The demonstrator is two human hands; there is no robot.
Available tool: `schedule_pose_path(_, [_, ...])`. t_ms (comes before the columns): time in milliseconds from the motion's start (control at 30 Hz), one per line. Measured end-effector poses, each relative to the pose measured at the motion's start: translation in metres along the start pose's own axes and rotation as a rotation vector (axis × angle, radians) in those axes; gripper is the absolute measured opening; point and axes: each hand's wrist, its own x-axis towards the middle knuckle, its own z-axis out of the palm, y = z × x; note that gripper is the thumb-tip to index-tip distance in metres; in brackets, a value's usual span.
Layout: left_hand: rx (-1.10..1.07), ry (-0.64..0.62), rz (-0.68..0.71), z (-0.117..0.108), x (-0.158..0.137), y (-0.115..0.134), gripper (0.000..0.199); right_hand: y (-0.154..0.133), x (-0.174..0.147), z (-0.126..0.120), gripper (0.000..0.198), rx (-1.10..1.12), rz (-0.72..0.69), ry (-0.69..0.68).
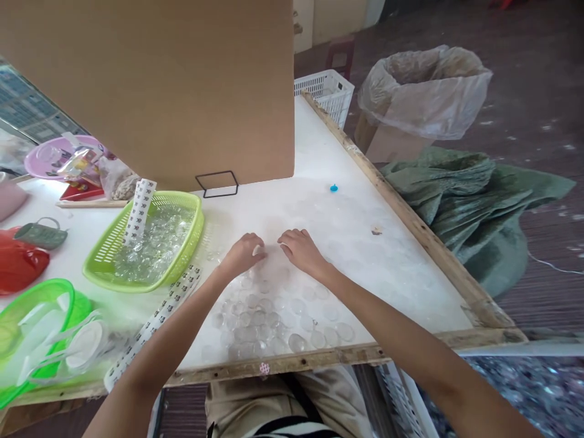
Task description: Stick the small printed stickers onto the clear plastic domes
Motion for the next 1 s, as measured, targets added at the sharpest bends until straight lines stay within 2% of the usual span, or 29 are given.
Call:
schedule_pose_path(67, [-0.020,-0.024,-0.004,0.005,-0.012,0.002,0.005,-0.001,-0.006,0.003,0.023,0.043,-0.024,-0.019])
schedule_pose_path(133, [-0.048,-0.014,-0.026,0.009,-0.016,0.003,0.011,-0.003,-0.008,0.007,0.023,0.065,-0.028,-0.028])
schedule_pose_path(267, [-0.135,0.016,-0.082,0.015,-0.014,0.004,0.013,-0.006,-0.007,0.009,0.025,0.057,-0.032,-0.013])
schedule_pose_path(400, [-0.271,0.063,-0.198,0.019,-0.013,0.000,0.014,-0.007,-0.011,0.006,0.025,0.020,-0.088,-0.042])
schedule_pose_path(600, [-0.418,0.147,-0.392,0.017,-0.006,-0.022,0.032,-0.006,-0.018,-0.001,0.025,0.025,0.016,-0.026])
schedule_pose_path(700, [-0.353,0.221,-0.467,0.012,-0.002,-0.034,0.027,-0.012,-0.009,0.001,0.023,0.051,0.014,-0.018])
schedule_pose_path(800, [-0.207,0.285,-0.486,0.008,-0.004,-0.038,0.016,-0.023,0.006,0.010,0.021,0.048,-0.073,-0.041])
schedule_pose_path(900, [-0.066,0.280,-0.413,0.008,-0.009,-0.035,0.013,-0.031,0.021,0.019,0.021,0.008,-0.125,-0.080])
schedule_pose_path(1000, [0.018,0.221,-0.299,0.012,-0.010,-0.025,0.018,-0.032,0.026,0.023,0.018,-0.011,-0.112,-0.093])
